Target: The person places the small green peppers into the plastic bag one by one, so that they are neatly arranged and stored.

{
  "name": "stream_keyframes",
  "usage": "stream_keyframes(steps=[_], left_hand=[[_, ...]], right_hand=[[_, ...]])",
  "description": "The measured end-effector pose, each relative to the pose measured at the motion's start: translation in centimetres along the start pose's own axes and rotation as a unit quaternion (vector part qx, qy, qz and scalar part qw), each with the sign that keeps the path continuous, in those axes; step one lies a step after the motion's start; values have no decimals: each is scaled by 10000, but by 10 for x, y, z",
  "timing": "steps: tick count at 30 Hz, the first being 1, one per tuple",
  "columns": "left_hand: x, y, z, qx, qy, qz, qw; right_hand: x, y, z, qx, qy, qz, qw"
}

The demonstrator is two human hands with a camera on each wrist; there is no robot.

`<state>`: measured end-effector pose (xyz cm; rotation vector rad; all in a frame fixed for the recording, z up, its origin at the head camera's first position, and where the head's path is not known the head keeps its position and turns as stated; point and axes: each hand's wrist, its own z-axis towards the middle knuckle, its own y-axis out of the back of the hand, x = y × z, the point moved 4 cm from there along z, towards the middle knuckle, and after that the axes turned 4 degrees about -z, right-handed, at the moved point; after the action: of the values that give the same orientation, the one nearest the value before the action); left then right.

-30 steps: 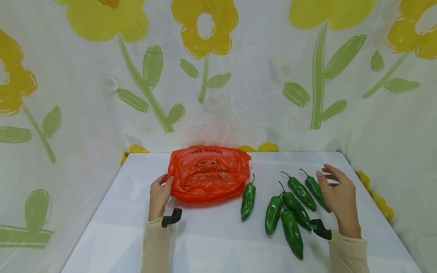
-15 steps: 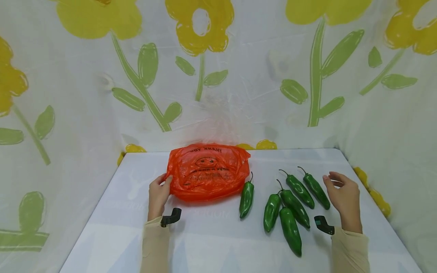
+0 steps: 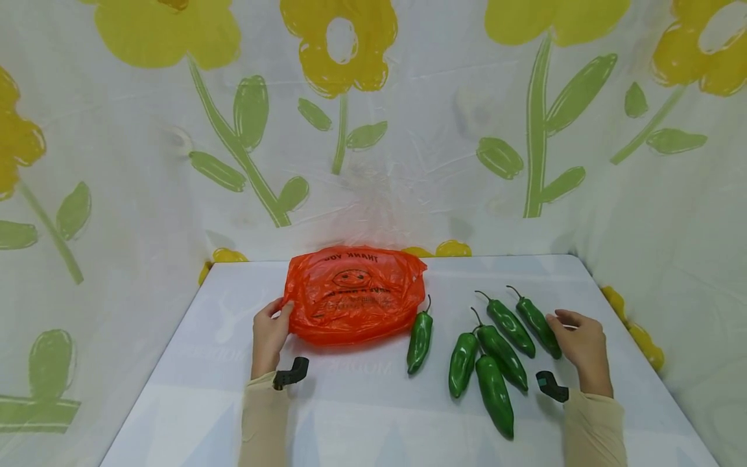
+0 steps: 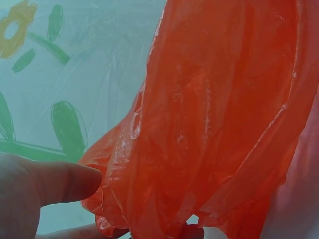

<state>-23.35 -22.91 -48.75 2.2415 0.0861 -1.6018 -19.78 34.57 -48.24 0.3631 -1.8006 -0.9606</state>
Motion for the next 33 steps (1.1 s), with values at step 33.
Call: stream_keyframes(steps=[33], left_hand=[[1, -1, 0, -9, 110, 8, 9999]], right_hand=[[-7, -3, 4, 1308, 203, -646, 9891]])
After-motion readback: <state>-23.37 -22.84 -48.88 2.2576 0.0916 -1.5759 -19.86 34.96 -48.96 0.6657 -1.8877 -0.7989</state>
